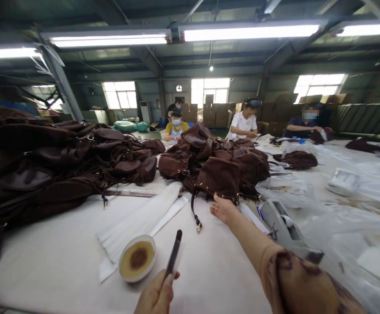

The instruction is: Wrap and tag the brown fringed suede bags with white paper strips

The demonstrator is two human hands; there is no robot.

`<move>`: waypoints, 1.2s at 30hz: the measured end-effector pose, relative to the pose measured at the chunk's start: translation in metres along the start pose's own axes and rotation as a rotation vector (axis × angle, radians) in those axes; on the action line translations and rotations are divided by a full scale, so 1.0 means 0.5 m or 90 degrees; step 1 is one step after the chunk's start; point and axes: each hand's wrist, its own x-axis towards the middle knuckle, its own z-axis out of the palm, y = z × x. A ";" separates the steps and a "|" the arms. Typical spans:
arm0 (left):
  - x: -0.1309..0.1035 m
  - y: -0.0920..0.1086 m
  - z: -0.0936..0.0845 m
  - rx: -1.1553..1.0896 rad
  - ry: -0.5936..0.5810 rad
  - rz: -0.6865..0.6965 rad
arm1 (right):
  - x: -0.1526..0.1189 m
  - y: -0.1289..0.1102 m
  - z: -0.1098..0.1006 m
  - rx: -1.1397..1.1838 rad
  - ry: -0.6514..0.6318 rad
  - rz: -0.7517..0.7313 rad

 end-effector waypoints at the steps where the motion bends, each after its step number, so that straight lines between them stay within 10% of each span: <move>1: 0.009 0.000 -0.001 0.046 -0.016 0.014 | -0.027 0.019 -0.006 -0.057 -0.013 0.001; 4: 0.027 0.005 0.000 0.187 -0.080 0.040 | -0.123 0.053 -0.024 -0.188 -0.098 -0.083; 9: 0.030 0.039 0.031 0.331 -0.165 0.056 | -0.244 0.039 -0.044 -0.766 -0.534 -0.616; 12: 0.028 0.059 0.056 0.388 -0.192 0.098 | -0.259 0.037 -0.063 -0.988 -0.561 -0.705; 19: 0.017 0.050 0.071 0.607 -0.089 0.118 | -0.237 0.076 -0.122 -1.028 -0.333 -0.475; 28: 0.056 0.082 0.141 0.779 -0.080 0.151 | -0.231 0.158 -0.131 -0.931 -0.230 -0.332; 36: 0.083 0.055 0.150 0.778 -0.115 0.182 | -0.262 0.112 -0.197 -0.861 -0.545 -0.415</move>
